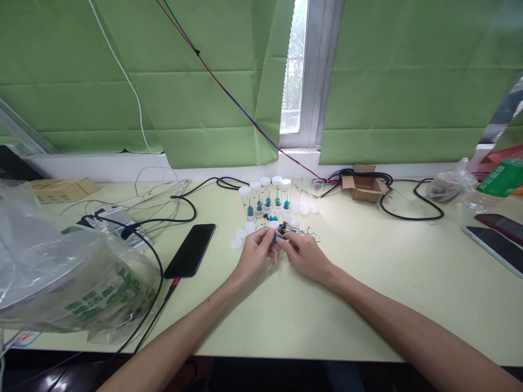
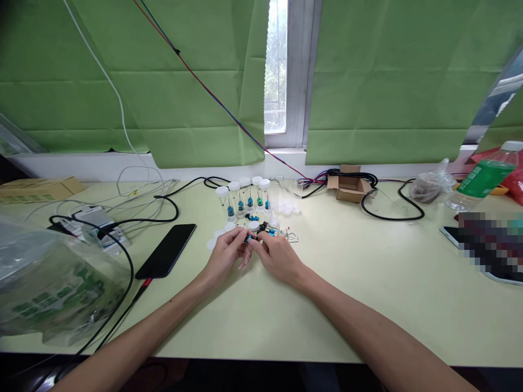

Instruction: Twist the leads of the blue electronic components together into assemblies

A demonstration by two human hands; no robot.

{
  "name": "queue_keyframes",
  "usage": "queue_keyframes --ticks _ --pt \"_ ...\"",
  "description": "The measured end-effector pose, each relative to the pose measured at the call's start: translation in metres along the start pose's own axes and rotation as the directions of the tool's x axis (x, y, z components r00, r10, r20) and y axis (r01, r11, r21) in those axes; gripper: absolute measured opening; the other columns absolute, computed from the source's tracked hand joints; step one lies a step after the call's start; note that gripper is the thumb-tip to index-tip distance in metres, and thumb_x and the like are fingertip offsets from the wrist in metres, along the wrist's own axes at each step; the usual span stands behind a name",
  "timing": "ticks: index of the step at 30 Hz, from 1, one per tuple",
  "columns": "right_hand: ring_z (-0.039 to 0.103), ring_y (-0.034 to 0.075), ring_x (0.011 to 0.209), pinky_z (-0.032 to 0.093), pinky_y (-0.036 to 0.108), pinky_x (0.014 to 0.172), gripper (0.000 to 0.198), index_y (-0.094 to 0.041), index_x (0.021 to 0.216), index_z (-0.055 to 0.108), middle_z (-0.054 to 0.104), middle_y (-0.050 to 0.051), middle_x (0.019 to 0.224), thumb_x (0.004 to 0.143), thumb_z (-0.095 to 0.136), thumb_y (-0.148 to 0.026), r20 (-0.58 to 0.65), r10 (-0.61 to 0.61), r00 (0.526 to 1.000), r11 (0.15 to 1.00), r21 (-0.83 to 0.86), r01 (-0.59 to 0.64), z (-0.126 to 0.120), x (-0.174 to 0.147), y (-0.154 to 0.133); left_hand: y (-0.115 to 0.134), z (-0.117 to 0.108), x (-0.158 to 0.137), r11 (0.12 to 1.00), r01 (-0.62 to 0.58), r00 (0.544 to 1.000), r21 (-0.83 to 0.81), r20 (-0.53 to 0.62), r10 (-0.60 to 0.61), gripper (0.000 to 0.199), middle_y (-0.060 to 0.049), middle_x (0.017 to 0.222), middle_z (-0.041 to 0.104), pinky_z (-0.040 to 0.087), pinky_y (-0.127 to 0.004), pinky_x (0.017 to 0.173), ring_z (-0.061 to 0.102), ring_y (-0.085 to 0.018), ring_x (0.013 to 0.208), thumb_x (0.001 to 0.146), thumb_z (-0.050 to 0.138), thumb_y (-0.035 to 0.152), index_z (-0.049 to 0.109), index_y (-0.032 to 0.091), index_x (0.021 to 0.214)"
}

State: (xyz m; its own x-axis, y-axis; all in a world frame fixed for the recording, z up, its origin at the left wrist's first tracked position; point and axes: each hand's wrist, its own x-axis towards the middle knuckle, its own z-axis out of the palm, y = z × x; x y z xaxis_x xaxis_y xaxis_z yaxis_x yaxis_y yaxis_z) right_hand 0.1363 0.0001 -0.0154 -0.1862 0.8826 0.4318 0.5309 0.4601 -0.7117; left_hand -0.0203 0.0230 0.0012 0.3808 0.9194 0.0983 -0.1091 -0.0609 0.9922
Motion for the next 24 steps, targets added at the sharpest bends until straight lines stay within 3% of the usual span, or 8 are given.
queue_keyframes --ticks 7,24 --pt "0.041 0.012 0.047 0.034 0.026 0.052 0.034 -0.022 0.067 0.04 0.045 -0.005 0.052 0.098 0.043 -0.033 0.011 -0.001 1.0 1.0 0.004 0.001 0.0002 -0.0007 0.001 0.0013 0.0005 -0.0005 1.0 0.009 1.0 0.007 0.007 -0.01 0.031 0.003 0.054 0.052 0.039 -0.022 0.039 0.048 -0.01 0.042 0.089 0.057 0.047 0.06 0.017 0.083" --pt "0.038 0.011 0.047 0.032 0.025 0.052 0.035 -0.022 0.065 0.038 0.041 -0.005 0.052 0.099 0.042 -0.033 0.035 -0.017 0.999 1.0 -0.018 0.018 0.0003 -0.0002 0.0024 -0.0019 -0.0015 0.0 0.994 -0.013 1.0 0.107 -0.002 0.014 0.034 0.003 0.054 0.051 0.038 -0.022 0.041 0.048 -0.01 0.042 0.091 0.053 0.05 0.059 0.017 0.083"
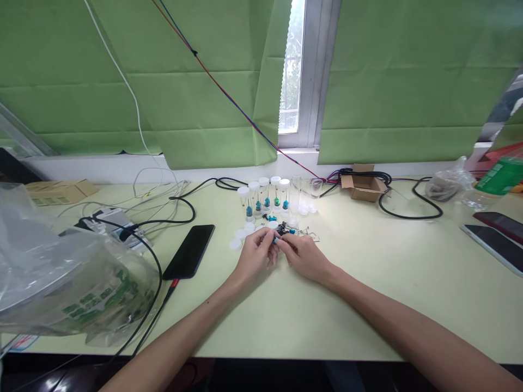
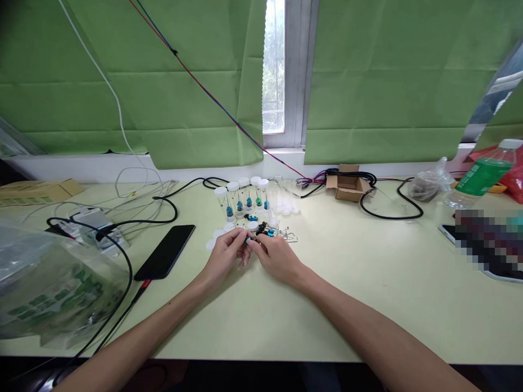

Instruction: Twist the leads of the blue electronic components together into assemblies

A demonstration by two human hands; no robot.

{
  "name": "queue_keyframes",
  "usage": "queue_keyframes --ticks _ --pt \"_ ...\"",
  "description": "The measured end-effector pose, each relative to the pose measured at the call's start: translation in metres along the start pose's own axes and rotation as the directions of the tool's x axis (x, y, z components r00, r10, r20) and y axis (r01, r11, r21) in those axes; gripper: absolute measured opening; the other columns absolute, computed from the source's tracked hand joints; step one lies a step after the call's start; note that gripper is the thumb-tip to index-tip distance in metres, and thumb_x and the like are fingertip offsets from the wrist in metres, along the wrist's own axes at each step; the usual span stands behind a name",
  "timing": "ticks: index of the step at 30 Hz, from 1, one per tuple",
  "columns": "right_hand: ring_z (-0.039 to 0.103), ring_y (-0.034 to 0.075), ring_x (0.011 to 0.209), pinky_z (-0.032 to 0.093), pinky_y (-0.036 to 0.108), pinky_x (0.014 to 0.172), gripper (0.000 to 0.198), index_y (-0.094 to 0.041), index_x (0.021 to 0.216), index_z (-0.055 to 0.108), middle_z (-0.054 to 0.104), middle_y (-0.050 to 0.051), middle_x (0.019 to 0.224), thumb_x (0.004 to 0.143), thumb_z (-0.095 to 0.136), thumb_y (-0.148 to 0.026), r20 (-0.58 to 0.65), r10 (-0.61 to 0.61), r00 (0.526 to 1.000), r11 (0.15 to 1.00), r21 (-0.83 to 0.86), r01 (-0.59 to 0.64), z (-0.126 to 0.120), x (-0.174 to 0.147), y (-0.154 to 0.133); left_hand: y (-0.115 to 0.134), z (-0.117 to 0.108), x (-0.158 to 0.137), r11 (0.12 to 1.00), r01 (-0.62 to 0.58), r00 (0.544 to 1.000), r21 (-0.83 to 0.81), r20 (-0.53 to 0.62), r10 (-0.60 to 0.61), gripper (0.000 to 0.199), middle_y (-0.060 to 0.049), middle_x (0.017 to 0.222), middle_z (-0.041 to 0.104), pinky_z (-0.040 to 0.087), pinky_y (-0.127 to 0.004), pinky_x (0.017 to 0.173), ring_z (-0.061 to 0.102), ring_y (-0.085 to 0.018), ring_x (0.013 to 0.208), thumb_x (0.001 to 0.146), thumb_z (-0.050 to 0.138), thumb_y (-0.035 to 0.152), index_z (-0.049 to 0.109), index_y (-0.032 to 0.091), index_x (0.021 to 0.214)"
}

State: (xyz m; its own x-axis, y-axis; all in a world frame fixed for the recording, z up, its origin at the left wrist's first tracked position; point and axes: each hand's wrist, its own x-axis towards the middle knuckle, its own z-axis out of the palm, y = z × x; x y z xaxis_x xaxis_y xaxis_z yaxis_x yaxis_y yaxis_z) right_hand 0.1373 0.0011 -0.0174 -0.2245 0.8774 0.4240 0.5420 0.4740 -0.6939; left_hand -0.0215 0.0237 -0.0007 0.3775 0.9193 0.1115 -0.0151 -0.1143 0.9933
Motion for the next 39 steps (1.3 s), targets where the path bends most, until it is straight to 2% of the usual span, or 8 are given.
queue_keyframes --ticks 12,28,39 --pt "0.038 0.011 0.048 0.03 0.026 0.053 0.036 -0.021 0.065 0.038 0.041 -0.005 0.053 0.099 0.042 -0.032 0.01 -0.001 1.0 1.0 -0.013 0.001 0.0009 -0.0002 0.0012 0.0031 0.0019 0.0005 1.0 -0.002 1.0 0.022 -0.011 0.003 0.031 0.003 0.053 0.049 0.037 -0.022 0.041 0.046 -0.01 0.041 0.091 0.053 0.047 0.058 0.017 0.082" --pt "0.047 0.011 0.049 0.035 0.025 0.054 0.036 -0.021 0.065 0.04 0.049 -0.004 0.053 0.1 0.04 -0.031 0.006 -0.003 1.0 1.0 0.019 0.002 0.0003 -0.0008 -0.0002 0.0037 0.0007 0.0003 1.0 -0.013 1.0 -0.002 0.007 0.013 0.032 0.003 0.054 0.051 0.038 -0.023 0.041 0.047 -0.01 0.04 0.091 0.054 0.048 0.059 0.018 0.082" --pt "0.047 0.011 0.048 0.036 0.024 0.054 0.038 -0.021 0.065 0.041 0.05 -0.004 0.053 0.101 0.039 -0.032 0.011 -0.006 1.0 1.0 0.019 0.006 -0.0003 -0.0007 -0.0007 0.0031 0.0011 0.0002 1.0 -0.007 1.0 -0.01 0.007 0.007 0.031 0.003 0.055 0.051 0.038 -0.022 0.04 0.047 -0.01 0.04 0.09 0.055 0.047 0.059 0.018 0.08"
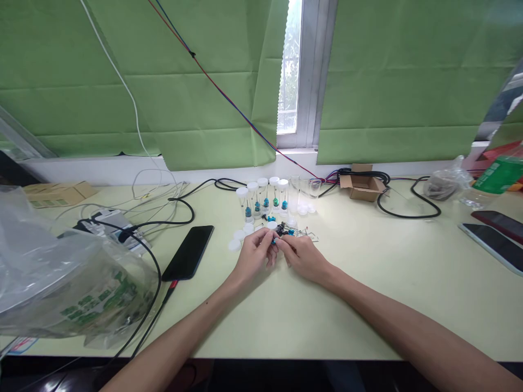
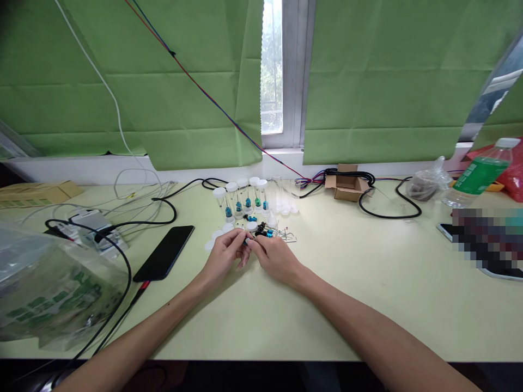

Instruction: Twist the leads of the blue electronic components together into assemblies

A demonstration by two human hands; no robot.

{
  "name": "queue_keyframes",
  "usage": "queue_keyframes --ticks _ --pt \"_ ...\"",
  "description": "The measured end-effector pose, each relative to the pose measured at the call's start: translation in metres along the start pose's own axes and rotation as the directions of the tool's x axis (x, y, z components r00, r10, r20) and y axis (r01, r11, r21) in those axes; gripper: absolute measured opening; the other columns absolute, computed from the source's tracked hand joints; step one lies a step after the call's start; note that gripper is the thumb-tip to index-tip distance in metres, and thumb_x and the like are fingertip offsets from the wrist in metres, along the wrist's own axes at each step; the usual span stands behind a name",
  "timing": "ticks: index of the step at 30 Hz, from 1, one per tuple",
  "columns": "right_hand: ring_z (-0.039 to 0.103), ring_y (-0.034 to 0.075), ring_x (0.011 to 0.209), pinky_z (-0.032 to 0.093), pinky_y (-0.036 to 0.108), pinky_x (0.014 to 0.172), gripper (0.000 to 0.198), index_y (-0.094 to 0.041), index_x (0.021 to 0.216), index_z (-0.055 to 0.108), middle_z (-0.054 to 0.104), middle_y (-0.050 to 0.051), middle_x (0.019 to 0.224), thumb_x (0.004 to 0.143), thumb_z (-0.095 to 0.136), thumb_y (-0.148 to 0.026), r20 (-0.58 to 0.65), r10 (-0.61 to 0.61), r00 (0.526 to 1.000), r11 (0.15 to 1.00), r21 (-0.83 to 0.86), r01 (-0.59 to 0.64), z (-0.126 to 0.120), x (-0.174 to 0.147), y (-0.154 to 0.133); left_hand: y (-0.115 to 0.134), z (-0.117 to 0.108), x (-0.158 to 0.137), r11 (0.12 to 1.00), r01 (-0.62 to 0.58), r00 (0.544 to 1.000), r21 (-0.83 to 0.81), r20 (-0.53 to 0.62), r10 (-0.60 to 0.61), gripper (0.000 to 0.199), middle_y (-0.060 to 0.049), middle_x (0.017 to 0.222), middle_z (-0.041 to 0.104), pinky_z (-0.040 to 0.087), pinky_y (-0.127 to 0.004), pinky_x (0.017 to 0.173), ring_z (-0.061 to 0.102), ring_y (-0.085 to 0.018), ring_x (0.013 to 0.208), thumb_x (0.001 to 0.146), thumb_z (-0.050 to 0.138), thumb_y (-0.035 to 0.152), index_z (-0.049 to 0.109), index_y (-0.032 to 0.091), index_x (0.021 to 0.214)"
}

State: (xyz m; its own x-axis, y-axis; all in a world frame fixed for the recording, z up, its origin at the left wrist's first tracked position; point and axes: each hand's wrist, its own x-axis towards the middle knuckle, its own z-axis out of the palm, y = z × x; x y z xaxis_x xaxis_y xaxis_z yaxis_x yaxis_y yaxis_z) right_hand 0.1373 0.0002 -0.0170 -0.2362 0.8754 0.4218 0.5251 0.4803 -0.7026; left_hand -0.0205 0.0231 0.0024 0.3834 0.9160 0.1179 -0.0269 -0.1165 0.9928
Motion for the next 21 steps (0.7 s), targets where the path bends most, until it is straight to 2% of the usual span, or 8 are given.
queue_keyframes --ticks 21 --pt "0.044 0.011 0.047 0.036 0.025 0.053 0.038 -0.021 0.063 0.042 0.048 -0.005 0.052 0.1 0.041 -0.031 -0.009 -0.008 1.0 1.0 -0.007 0.008 0.0005 0.0 0.0006 -0.0007 -0.0003 0.0002 1.0 0.009 1.0 0.006 0.008 -0.009 0.033 0.003 0.055 0.051 0.037 -0.022 0.04 0.048 -0.01 0.041 0.09 0.054 0.048 0.059 0.017 0.081"
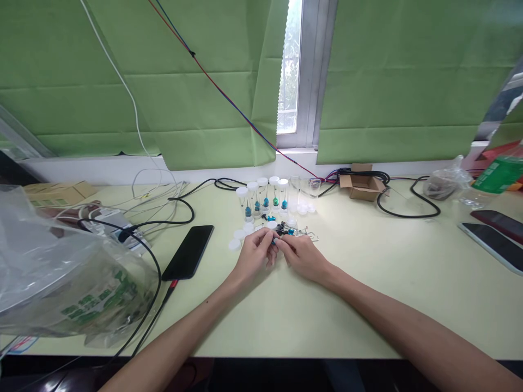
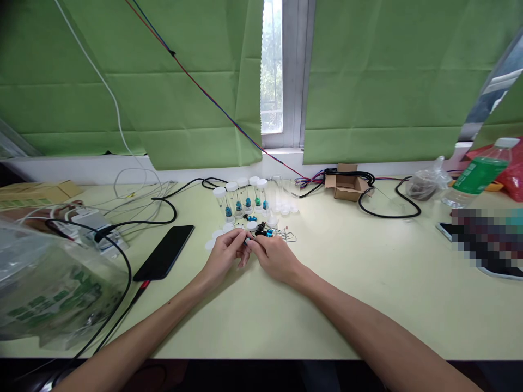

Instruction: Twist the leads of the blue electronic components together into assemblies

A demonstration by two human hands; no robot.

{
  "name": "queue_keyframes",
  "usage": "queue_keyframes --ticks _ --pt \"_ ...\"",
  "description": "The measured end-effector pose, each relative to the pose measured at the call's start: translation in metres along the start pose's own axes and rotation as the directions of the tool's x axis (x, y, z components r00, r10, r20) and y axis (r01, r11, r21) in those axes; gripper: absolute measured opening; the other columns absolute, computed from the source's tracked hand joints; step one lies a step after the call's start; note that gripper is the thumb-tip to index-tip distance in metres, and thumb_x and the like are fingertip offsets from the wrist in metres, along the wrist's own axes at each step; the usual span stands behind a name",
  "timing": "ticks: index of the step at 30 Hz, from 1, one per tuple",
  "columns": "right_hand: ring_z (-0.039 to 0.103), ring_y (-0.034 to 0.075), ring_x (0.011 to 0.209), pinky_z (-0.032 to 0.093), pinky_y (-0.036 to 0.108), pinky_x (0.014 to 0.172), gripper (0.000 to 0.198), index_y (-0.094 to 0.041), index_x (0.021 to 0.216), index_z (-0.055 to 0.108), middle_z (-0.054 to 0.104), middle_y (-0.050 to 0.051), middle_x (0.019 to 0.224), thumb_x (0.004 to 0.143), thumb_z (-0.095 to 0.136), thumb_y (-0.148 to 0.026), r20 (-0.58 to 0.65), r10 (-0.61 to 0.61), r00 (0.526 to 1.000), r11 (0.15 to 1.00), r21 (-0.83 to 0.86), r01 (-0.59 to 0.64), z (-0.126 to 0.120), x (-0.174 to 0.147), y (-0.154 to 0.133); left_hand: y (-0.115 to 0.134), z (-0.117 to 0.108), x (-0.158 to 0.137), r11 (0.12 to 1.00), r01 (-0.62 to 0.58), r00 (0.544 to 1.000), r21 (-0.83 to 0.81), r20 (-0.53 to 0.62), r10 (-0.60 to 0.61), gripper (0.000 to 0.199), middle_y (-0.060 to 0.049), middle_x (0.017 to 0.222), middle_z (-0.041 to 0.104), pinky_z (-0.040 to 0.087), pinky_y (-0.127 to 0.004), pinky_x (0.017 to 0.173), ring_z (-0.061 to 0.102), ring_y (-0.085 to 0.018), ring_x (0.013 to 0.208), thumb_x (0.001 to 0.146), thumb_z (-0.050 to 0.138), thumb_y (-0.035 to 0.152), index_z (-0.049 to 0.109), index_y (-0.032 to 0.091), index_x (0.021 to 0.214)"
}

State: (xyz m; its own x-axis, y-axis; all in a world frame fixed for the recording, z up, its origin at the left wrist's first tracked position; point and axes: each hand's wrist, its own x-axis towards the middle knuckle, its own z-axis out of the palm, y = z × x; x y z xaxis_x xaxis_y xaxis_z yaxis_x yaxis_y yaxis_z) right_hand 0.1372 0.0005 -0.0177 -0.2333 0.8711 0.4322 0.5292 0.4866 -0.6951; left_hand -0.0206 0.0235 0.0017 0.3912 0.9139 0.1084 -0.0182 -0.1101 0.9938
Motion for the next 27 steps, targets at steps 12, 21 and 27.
queue_keyframes --ticks 12,21,27 --pt "0.046 0.011 0.047 0.037 0.025 0.053 0.039 -0.021 0.063 0.043 0.049 -0.004 0.052 0.101 0.039 -0.031 0.003 -0.003 1.0 1.0 0.013 0.003 -0.0006 -0.0001 -0.0001 0.0003 0.0005 -0.0001 1.0 -0.01 1.0 -0.011 -0.004 0.01 0.033 0.003 0.054 0.051 0.037 -0.023 0.04 0.047 -0.01 0.04 0.089 0.056 0.049 0.059 0.017 0.08" --pt "0.046 0.011 0.048 0.036 0.025 0.054 0.038 -0.021 0.063 0.042 0.049 -0.004 0.053 0.1 0.04 -0.031 0.002 -0.008 1.0 1.0 -0.007 0.008 -0.0001 -0.0008 0.0001 0.003 0.0014 -0.0013 1.0 -0.008 1.0 -0.004 -0.007 0.008 0.032 0.003 0.054 0.051 0.038 -0.023 0.041 0.047 -0.01 0.041 0.089 0.056 0.048 0.059 0.017 0.08" --pt "0.041 0.011 0.048 0.034 0.026 0.052 0.038 -0.021 0.063 0.043 0.045 -0.004 0.053 0.1 0.041 -0.032 -0.009 -0.006 1.0 1.0 -0.026 0.006 0.0009 -0.001 0.0018 0.0022 0.0008 -0.0007 1.0 -0.004 1.0 0.008 -0.006 0.004 0.033 0.003 0.054 0.051 0.038 -0.023 0.041 0.048 -0.01 0.041 0.089 0.056 0.049 0.059 0.017 0.082"
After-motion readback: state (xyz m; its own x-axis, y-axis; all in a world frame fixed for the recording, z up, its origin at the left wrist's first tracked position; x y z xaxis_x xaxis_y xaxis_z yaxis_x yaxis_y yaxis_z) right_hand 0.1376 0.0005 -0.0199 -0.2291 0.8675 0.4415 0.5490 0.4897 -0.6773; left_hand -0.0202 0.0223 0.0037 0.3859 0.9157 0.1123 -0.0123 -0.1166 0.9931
